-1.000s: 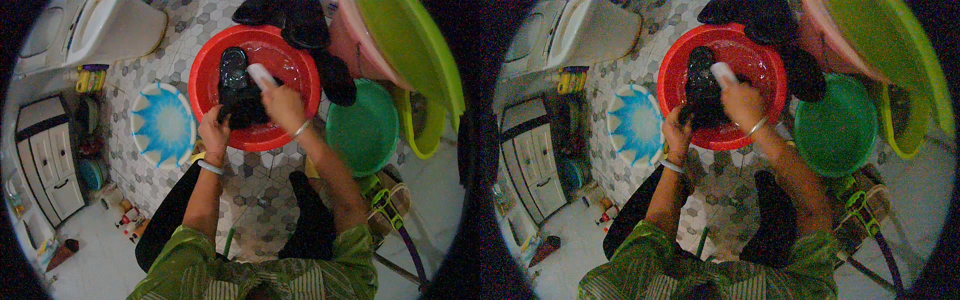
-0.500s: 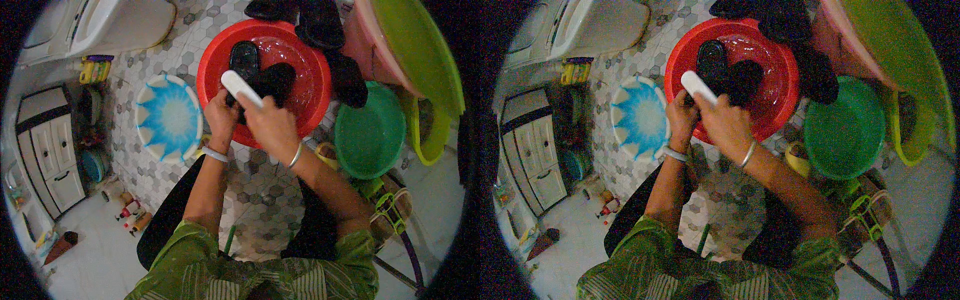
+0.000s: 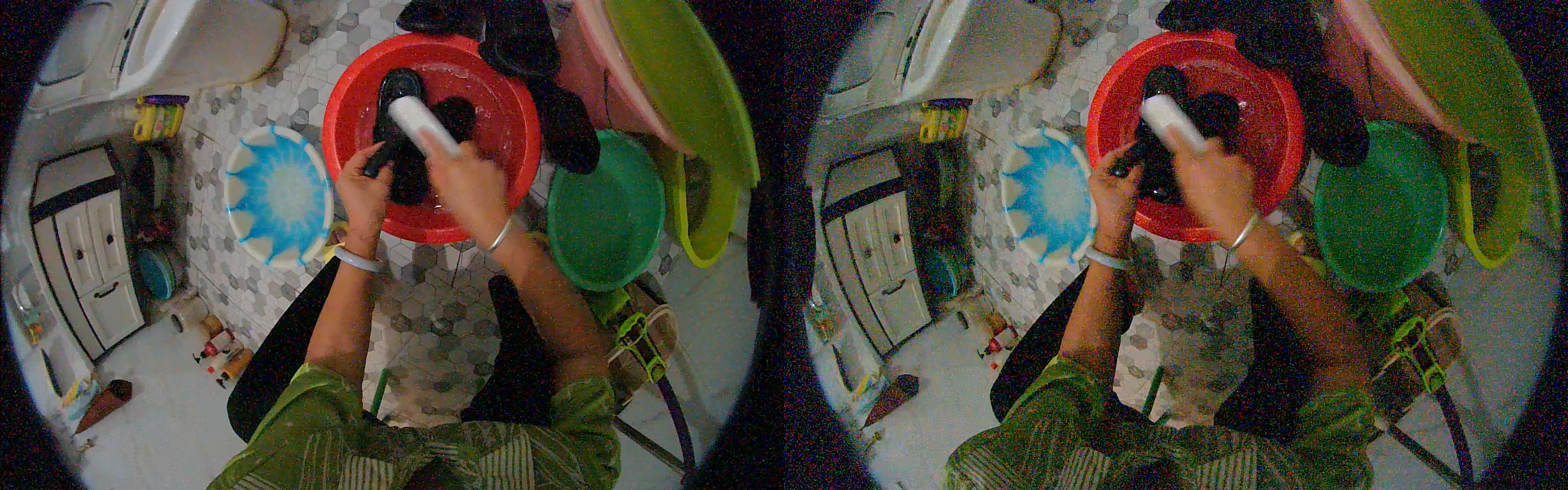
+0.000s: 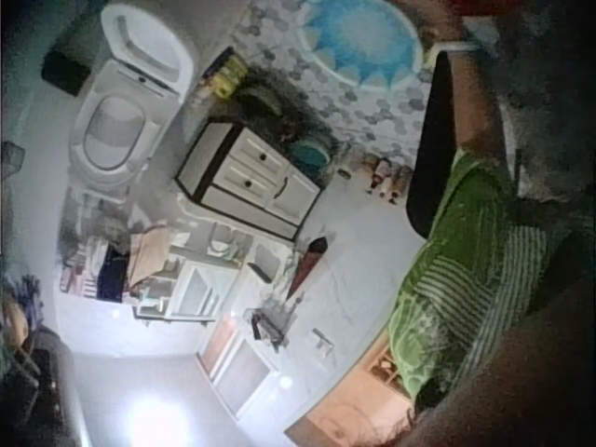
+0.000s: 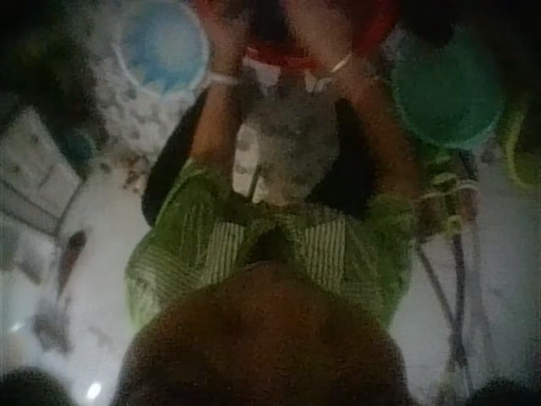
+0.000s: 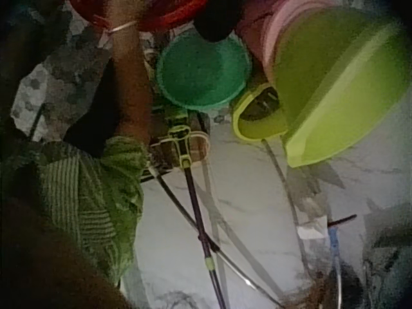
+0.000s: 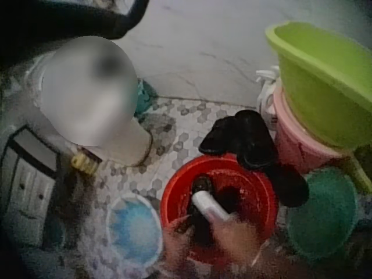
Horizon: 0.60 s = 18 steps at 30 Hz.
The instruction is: The person scrubs black sandals in a red basin of water using a white brush, cleaning the soles and straps, and then places them on the bathroom floor.
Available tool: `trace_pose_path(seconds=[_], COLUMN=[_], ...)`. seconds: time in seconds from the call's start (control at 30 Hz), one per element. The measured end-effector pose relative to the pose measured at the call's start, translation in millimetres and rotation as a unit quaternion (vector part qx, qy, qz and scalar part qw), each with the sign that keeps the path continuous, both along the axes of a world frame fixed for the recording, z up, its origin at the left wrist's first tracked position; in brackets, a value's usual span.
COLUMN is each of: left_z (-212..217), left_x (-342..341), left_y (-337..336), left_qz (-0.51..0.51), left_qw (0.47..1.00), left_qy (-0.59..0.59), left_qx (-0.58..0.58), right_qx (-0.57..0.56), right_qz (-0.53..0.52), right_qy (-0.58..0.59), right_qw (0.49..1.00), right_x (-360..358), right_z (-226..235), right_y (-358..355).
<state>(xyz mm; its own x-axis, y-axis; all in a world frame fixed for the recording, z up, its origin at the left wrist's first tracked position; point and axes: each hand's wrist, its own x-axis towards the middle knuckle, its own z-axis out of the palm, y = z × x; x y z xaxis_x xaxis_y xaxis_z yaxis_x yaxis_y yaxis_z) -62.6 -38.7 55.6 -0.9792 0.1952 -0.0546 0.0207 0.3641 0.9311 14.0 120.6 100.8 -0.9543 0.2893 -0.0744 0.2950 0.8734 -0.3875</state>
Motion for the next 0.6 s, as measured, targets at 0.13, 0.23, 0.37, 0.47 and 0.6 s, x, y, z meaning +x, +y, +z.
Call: trace_pose_path(seconds=[0.13, 0.23, 0.37, 0.47, 0.6], left_z=[28.3, 22.9, 13.5, 30.9, 17.0], left_x=[4.6, 10.4, 5.4, 11.9, 10.0], left_y=[14.6, 24.2, 15.7, 25.5, 1.1], left_qz=[-0.087, -0.07, -0.041, -0.064, -0.043], left_qw=[0.965, 0.972, 0.99, 0.99, 0.973], left_qy=[0.164, 0.158, 0.099, 0.051, 0.127], left_qx=[-0.187, -0.158, -0.094, -0.116, -0.188], right_qx=[-0.025, -0.146, -0.163, -0.19, -0.146], right_qz=[-0.031, -0.075, -0.065, -0.038, 0.062], right_qy=[0.046, -0.01, -0.034, 0.016, -0.013], right_qw=[0.998, 0.986, 0.984, 0.981, 0.987], right_x=[-23.9, -43.9, -53.3, -36.8, 6.1], right_z=[-53.7, -117.7, -113.1, -94.6, 13.2], right_y=[79.7, 125.0, 98.6, 113.6, 23.0])
